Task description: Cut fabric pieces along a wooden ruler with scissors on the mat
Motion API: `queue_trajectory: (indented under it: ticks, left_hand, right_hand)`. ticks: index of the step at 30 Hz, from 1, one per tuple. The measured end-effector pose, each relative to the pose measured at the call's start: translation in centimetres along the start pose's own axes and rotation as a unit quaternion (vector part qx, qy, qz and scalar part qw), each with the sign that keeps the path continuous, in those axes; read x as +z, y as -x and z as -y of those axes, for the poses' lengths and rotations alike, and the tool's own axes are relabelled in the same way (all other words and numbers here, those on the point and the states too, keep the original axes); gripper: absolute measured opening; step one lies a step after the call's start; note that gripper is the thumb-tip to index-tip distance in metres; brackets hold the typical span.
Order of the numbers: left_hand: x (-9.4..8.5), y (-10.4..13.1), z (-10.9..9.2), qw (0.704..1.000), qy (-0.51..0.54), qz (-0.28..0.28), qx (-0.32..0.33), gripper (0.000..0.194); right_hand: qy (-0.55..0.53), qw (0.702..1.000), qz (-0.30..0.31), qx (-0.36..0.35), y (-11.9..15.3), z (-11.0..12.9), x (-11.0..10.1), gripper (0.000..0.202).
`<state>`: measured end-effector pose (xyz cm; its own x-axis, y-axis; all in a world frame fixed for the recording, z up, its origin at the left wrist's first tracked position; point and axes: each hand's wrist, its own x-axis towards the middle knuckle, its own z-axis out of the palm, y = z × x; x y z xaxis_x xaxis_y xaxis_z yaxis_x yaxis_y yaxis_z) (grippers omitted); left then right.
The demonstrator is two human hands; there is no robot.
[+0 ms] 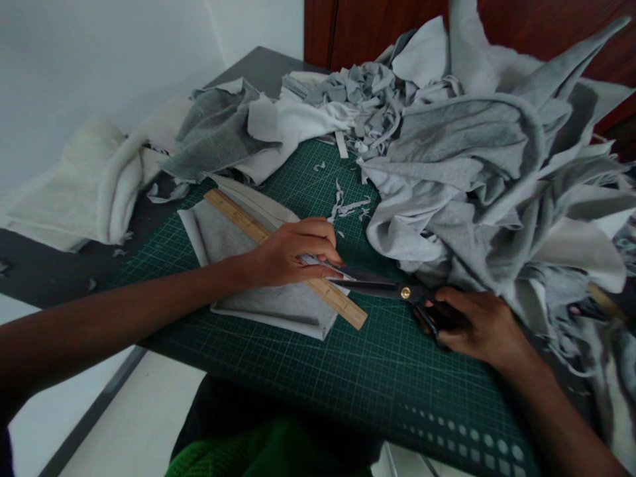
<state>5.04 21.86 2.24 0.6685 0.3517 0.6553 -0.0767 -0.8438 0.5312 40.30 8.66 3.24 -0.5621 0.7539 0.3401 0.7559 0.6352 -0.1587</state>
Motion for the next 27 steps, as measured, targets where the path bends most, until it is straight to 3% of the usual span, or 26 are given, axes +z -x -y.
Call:
queue_trajectory:
  ticks: [16,22,27]
  left_hand:
    - [0.03,0.12,0.09,1.0,0.001,0.014,-0.008,0.029]
    - [0.09,0.14,0.16,1.0,0.005,0.01,0.003,0.03]
    - [0.02,0.24,0.2,1.0,0.003,0.015,-0.001,0.03]
  right_hand:
    - [0.025,0.997,-0.037,-0.059,-0.33,-0.08,-0.23,0.015]
    - [-0.006,0.999,-0.05,-0.009,0.15,-0.06,0.16,0.01]
    - [-0.05,0.998,-0.011,0.03,0.34,0.24,0.22,0.016]
